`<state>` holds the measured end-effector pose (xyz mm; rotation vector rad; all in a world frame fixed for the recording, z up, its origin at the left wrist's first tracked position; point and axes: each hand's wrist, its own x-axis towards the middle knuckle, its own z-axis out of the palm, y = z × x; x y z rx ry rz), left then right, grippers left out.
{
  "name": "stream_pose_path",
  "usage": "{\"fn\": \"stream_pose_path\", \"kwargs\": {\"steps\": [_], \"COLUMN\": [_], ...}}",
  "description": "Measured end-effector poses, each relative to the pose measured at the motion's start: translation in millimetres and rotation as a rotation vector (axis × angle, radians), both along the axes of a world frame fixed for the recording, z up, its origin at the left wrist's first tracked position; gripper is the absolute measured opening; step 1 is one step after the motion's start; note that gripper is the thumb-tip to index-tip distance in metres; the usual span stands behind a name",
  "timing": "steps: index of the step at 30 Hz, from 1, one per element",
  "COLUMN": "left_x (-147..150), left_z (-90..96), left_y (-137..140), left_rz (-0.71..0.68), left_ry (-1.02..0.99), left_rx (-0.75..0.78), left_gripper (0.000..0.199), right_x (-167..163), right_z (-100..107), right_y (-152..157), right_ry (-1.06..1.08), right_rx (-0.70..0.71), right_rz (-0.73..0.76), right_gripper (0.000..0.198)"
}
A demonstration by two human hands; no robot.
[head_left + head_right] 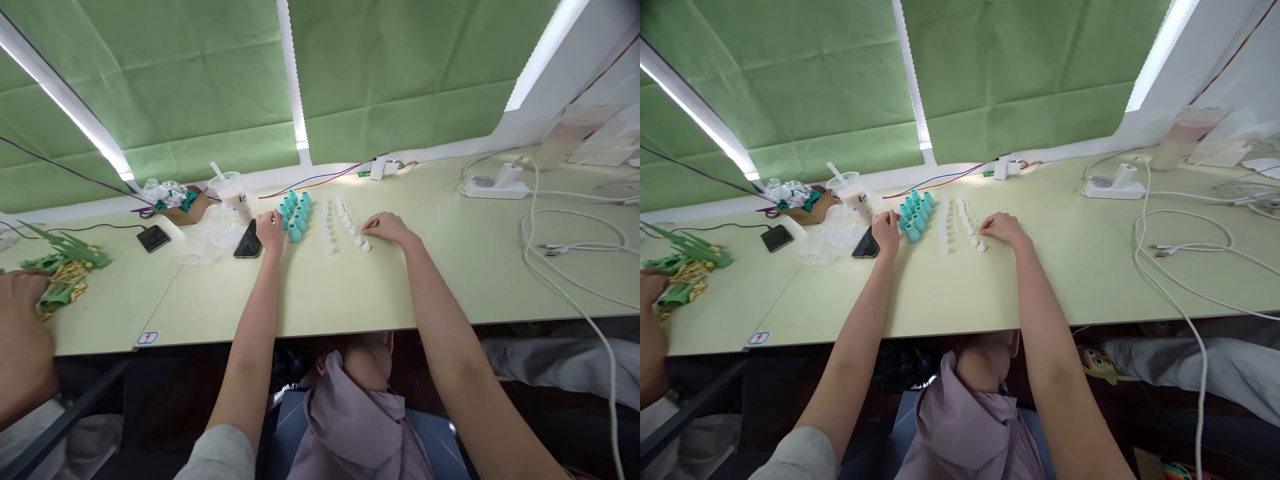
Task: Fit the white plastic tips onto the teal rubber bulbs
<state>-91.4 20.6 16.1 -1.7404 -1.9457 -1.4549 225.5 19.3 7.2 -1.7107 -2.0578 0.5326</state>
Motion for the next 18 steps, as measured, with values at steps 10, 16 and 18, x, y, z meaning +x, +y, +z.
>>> {"fn": "stream_pose_path", "kwargs": {"steps": [10, 16, 18], "left_x": [-0.7, 1.0, 1.2], "left_z": [-1.2, 1.5, 1.9], "left_y": [0.8, -1.3, -1.4], "left_rz": [0.005, -0.004, -0.003], "left_ry": [-0.003, -0.021, -0.023], "left_rx": [-0.021, -0.042, -0.042], "left_gripper": [0.04, 0.04, 0.039], "right_x": [-2.2, -4.5, -5.8], "right_z": [-2.1, -0.2, 0.3], "right_y": [-0.5, -1.2, -2.1], "right_ry": [0.075, 0.095, 0.093], "right_rx": [-0.023, -0.017, -0.024], "right_rz": [0.054, 0.084, 0.095], "right_gripper": [0.02, 0.025, 0.022]}}
